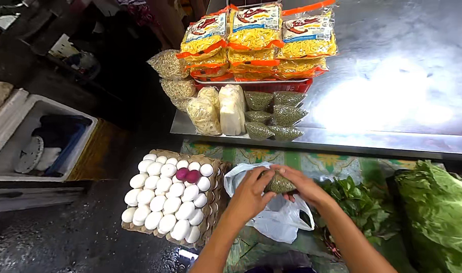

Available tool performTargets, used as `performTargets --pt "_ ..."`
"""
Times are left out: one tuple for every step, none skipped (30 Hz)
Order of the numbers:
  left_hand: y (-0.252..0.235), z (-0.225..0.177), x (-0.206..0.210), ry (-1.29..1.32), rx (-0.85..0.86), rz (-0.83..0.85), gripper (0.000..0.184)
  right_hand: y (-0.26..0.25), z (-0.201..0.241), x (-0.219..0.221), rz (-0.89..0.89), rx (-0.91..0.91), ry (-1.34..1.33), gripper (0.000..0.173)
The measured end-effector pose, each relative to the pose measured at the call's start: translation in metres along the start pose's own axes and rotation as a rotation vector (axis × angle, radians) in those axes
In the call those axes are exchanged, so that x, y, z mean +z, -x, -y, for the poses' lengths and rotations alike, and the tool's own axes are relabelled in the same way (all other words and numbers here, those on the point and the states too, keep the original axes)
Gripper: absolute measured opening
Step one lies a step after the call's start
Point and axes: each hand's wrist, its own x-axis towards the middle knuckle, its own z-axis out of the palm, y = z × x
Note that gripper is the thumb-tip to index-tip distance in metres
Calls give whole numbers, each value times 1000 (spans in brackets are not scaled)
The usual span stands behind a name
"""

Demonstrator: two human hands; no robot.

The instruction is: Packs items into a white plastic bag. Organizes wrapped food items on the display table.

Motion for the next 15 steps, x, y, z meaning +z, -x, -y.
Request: performTargets --pt "-15 -1 -11 -55 31 -36 48 -3 14 -6 -60 -60 14 52" --pt "-30 -2 -21 -116 54 -67 46 -5 28 -13 -162 -119 30 49" --pt "-47 -2 -31 -180 71 -92 44 -7 40 -23 -286 -177 40 46" --pt "-63 -2 -40 -247 80 -106 43 -12 48 -36 -417 -234 35 41" --pt "-79 0 -46 -315 91 -114 42 -17 54 -50 -546 -286 39 38" --pt "-95 3 -52 -372 101 -117 41 -24 56 -66 -664 -327 61 35" --pt "-111 6 -57 -427 112 -112 42 -33 54 -82 -770 -357 106 33" --pt "-125 8 -61 -476 120 -96 43 -43 49 -98 -855 -370 183 32" --pt "-139 12 -64 -517 128 -75 45 -53 42 -115 -916 -375 301 33" --pt "-151 16 -66 -559 133 -51 45 -62 31 -130 -961 -372 445 35" --pt "-162 21 -66 -600 133 -28 45 -70 18 -144 -992 -369 585 36" --pt "-171 25 -67 -639 132 -3 45 -77 6 -155 -1027 -384 715 34" --pt "-179 29 -67 -674 129 20 45 -81 -4 -161 -1069 -414 834 31" --pt "-184 33 -66 -703 124 41 44 -84 -12 -163 -1109 -454 922 29" --pt "-189 37 -65 -727 119 63 43 -87 -16 -163 -1145 -490 972 28"
